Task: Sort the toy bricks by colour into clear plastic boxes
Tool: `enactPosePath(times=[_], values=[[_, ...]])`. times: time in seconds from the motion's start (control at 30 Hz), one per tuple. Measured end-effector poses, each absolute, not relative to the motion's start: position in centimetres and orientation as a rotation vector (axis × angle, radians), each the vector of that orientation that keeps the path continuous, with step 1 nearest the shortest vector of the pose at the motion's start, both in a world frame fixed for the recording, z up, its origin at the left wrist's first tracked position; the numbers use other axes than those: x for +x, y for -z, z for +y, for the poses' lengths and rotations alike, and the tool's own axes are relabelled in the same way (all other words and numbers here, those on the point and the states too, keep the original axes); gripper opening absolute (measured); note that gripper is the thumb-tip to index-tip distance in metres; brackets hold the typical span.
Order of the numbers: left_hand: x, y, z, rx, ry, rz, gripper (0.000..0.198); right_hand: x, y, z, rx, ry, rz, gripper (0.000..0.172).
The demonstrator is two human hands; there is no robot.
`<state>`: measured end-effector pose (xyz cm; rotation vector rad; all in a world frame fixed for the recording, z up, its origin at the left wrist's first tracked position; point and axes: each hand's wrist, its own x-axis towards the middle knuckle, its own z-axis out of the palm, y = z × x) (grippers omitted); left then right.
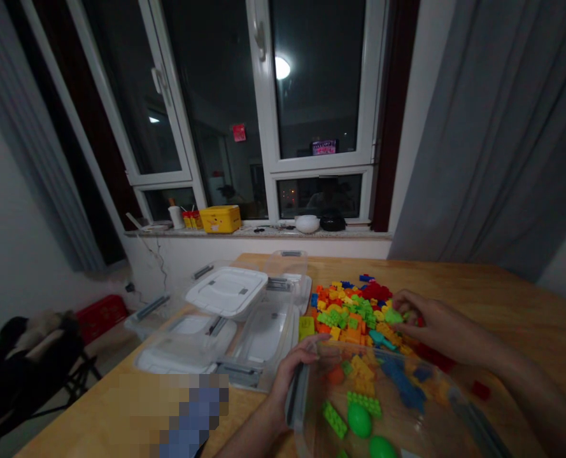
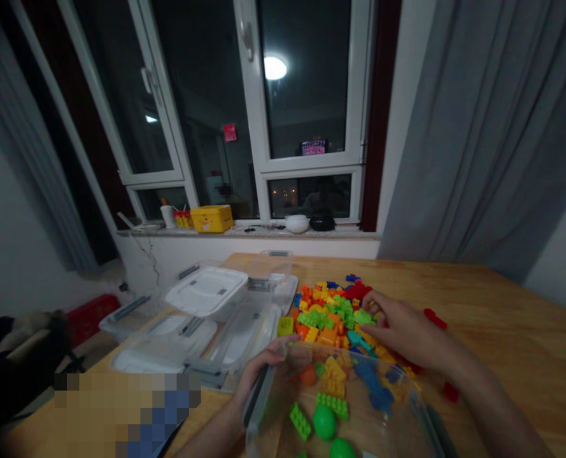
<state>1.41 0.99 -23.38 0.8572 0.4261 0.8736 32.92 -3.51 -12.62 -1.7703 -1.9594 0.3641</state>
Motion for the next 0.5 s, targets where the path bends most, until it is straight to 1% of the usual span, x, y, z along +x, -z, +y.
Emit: enactPosePath(times=[0.07, 0.23, 0.47, 0.5], values=[[1.4, 23.2, 0.9, 0.849, -0.867, 0.423, 0.056, 31.0, 11.3, -4.7, -1.734, -0.451, -1.956, 0.042], [1.3, 22.9, 0.7, 0.856, -0.864, 0.434, 0.056, 27.4, 9.0, -7.4, -1.73, -0.594, -2.025, 0.042], [1.2, 23.1, 0.8, 0.873, -0.863, 0.432, 0.058, 25.4, 9.4, -9.6, -1.676, -0.756, -2.136, 0.036], [1.2, 23.2, 0.9, 0.875, -0.865, 0.429, 0.058, 25.1, 9.5, -9.7, -1.663, -0.766, -2.16, 0.038]])
